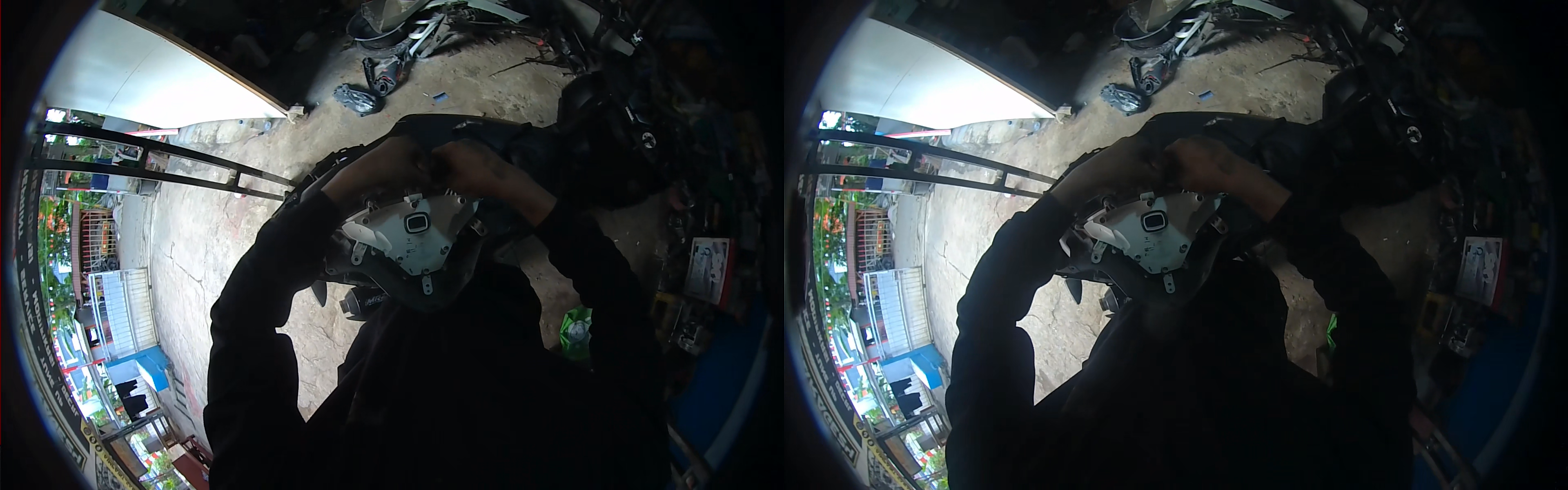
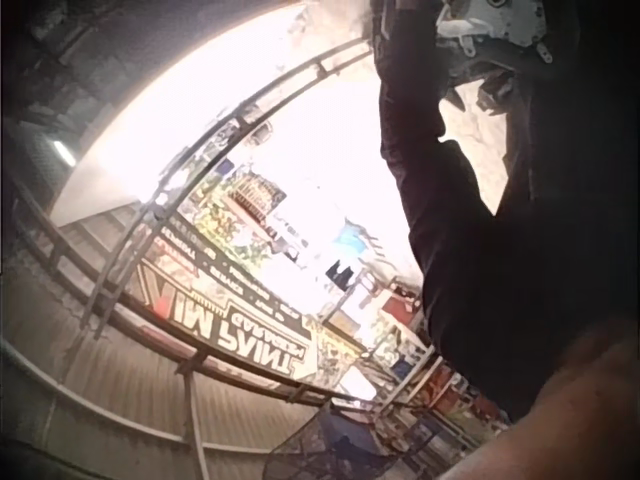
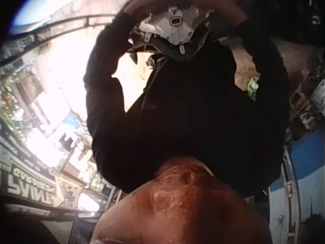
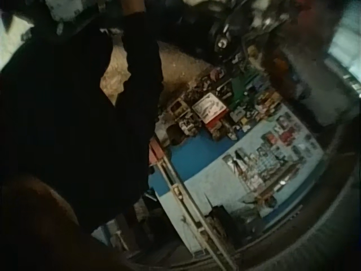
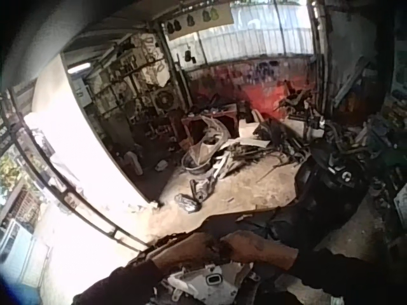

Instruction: The person unscrews and removes the plastic cover and internal panels of a motorcycle dashboard with a screwdriver.

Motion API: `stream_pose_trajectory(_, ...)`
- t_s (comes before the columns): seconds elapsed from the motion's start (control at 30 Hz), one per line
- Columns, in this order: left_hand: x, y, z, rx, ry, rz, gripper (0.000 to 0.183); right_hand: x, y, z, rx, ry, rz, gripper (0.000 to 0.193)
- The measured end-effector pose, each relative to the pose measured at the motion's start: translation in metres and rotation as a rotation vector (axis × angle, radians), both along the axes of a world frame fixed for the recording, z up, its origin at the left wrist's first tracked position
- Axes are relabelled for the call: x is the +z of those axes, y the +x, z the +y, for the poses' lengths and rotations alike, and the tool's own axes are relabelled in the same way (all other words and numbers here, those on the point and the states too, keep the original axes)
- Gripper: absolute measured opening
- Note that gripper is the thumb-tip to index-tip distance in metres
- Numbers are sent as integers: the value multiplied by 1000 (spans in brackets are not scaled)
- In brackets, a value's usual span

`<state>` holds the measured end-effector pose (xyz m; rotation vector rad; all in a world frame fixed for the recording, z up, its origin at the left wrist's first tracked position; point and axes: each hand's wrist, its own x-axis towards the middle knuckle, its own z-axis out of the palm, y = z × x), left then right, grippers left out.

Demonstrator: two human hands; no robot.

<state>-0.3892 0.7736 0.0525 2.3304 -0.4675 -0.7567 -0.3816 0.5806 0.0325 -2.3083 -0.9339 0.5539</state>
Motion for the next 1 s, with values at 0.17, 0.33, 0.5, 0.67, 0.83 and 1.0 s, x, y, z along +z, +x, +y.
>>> stream_pose_trajectory(0.17, -23, 4, 1, -14, -167, 71, 25, 0, -6, -1, -12, -81, 44, 23)
stream_pose_trajectory(0.33, -12, -1, 4, -11, -210, 168, 24, -7, -8, -11, -43, -69, 126, 24)
stream_pose_trajectory(0.5, -16, 17, 48, -272, -92, 247, 25, -19, -10, -11, -76, -10, 196, 24)
stream_pose_trajectory(0.67, -23, 11, 63, -266, -37, 259, 23, -20, -11, -18, -59, 47, 193, 28)
stream_pose_trajectory(0.83, -13, -14, 63, -166, -208, 90, 24, 6, -18, -20, -97, 69, 243, 26)
stream_pose_trajectory(1.0, -6, -20, 60, -169, -240, 89, 24, 22, -26, -21, -116, 37, 172, 21)
